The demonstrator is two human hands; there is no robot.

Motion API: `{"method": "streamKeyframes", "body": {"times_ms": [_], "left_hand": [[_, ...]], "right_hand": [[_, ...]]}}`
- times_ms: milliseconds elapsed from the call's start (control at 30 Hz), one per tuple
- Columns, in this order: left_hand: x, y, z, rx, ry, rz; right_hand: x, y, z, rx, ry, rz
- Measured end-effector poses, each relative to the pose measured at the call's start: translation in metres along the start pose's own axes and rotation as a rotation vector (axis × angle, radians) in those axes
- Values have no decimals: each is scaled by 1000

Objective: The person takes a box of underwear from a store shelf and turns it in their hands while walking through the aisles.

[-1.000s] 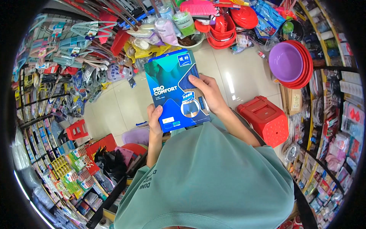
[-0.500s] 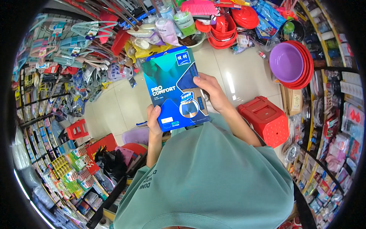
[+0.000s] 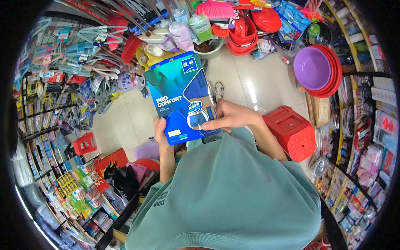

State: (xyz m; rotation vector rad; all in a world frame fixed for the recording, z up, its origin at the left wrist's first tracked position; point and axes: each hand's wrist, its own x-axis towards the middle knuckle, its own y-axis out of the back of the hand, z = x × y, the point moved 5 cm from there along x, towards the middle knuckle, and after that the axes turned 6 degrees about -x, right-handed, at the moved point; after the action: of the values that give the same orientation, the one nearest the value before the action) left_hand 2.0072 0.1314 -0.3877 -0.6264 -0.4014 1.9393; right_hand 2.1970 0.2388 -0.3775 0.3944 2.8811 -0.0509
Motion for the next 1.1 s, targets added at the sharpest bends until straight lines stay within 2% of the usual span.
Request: {"method": "streamKeyframes", "body": {"times_ms": [200,300,400,600,800,1000,1100], "left_hand": [[-1,-11,8,-1,-15,-8],[-1,-15,10,2,-18,-24],[-1,-14,10,20,-40,-60],[-2,-5,1,-41,-59,41],[1,-6,4,-31,-59,-44],[-1,-7,6,-47,-85,124],[3,-2,6,-11,-21,-74]], "right_hand": [[-2,8,-1,-100,-56,49],[0,8,-4,-65,71,92],[-1,11,-10,-96,46,127],[-1,10,-7,-58,-25,106],[-1,8,-6,-50,-96,130],[1,6,-9,-26,-79,159],[-1,3,-22,19,-102,180]]}}
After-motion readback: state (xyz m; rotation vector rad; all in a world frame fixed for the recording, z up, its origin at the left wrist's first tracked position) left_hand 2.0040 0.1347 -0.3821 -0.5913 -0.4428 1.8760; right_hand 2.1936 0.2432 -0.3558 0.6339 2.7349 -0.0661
